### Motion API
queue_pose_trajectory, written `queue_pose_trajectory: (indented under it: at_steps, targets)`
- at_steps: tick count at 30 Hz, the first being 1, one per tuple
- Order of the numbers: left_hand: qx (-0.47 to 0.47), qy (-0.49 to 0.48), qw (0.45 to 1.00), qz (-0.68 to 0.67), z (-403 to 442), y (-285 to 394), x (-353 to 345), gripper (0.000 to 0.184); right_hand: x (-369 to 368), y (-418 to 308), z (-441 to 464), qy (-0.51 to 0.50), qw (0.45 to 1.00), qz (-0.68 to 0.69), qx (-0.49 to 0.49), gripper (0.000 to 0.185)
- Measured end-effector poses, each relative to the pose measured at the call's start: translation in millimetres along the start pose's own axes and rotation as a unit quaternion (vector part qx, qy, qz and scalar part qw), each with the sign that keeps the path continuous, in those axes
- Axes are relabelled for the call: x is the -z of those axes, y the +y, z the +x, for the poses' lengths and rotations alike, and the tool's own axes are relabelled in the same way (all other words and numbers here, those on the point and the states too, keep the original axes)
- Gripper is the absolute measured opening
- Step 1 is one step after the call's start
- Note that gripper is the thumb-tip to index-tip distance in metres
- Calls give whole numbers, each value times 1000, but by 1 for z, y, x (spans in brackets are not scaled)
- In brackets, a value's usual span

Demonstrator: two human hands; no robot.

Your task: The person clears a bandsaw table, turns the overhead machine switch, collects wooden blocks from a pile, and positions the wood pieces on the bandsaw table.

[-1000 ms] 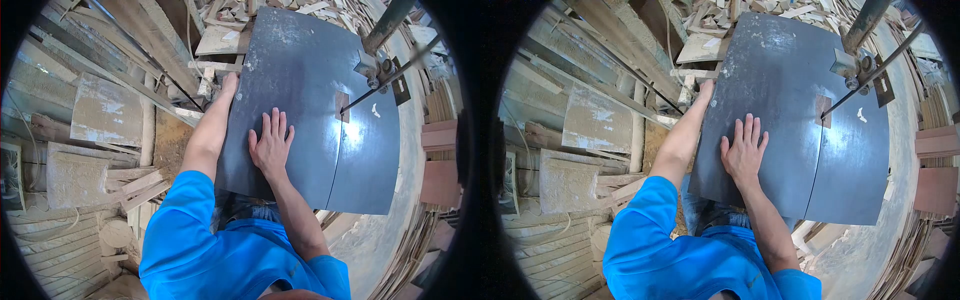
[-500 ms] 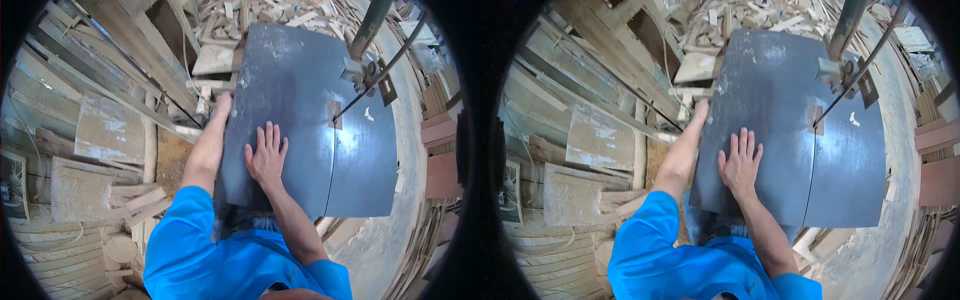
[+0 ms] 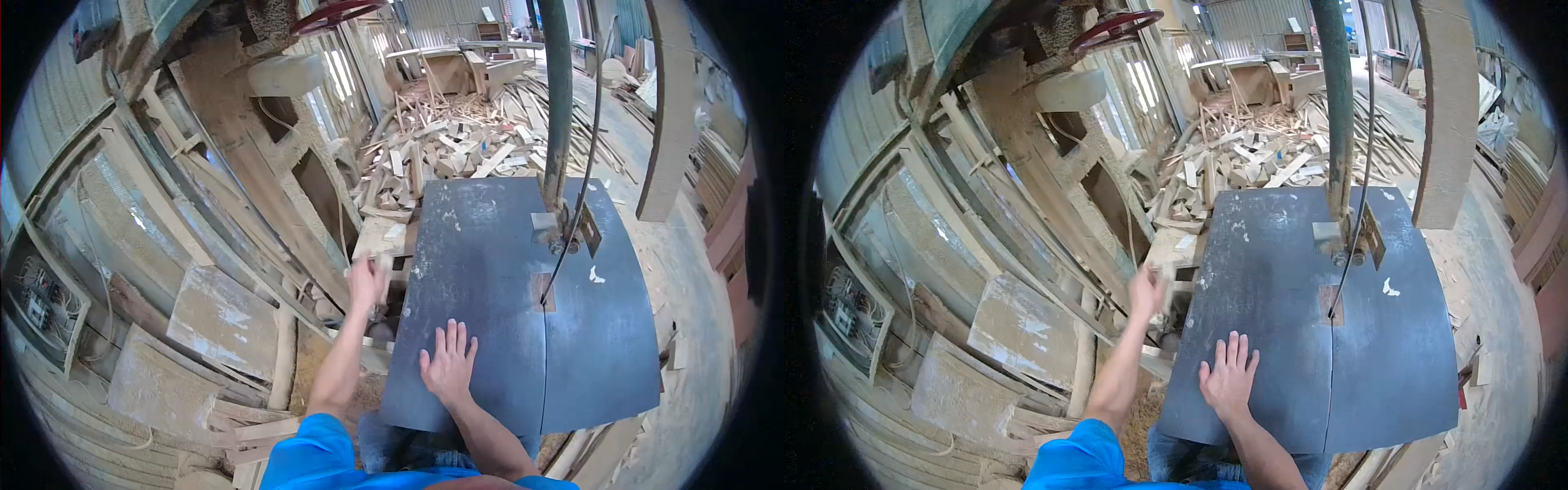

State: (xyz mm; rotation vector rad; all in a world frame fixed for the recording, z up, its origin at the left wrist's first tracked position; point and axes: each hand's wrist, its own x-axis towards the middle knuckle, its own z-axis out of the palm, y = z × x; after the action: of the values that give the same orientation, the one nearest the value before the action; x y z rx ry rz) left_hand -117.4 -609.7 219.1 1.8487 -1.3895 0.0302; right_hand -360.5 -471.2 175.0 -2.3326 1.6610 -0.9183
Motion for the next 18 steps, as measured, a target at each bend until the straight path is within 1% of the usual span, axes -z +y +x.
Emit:
queue_pose_trajectory:
  at_steps: [1,2,3,4,5,7,8,9,10,12,13,14,16,18]
  targets:
    - [-47,66,995,-58,21,24,23,39,0,0,-1,-2,1000,7,0,58]
    - [-134,160,975,-83,46,42,48,39,3,-1,-1,-9,1000,12,-4,58]
    - [-100,186,961,-179,60,87,84,35,3,-1,-2,-10,1000,13,-3,58]
    - [-119,200,947,-221,81,112,117,32,3,-1,-2,-10,1000,13,-3,58]
    - [-144,288,931,-171,98,144,150,30,2,0,-2,-9,1000,13,-3,58]
    - [-211,389,874,-201,166,160,198,32,2,1,-3,-14,1000,17,-6,58]
    - [-191,391,854,-285,190,175,222,33,3,1,-3,-17,1000,19,-7,58]
    - [-169,410,845,-297,218,182,245,31,3,1,-2,-19,1000,20,-8,58]
    - [-200,407,817,-355,222,212,265,26,2,1,-2,-21,1000,20,-9,59]
    - [-158,424,809,-375,252,232,297,19,0,2,-2,-23,999,21,-10,59]
    - [-190,375,760,-496,275,235,310,19,-1,3,-1,-18,1000,15,-9,59]
    - [-217,318,695,-607,298,235,321,19,-2,3,-2,-15,1000,10,-8,60]
    - [-215,305,657,-655,292,251,325,19,-3,3,-4,-14,1000,7,-10,60]
    - [-166,402,718,-544,277,271,317,21,-3,3,-3,-15,1000,10,-11,60]
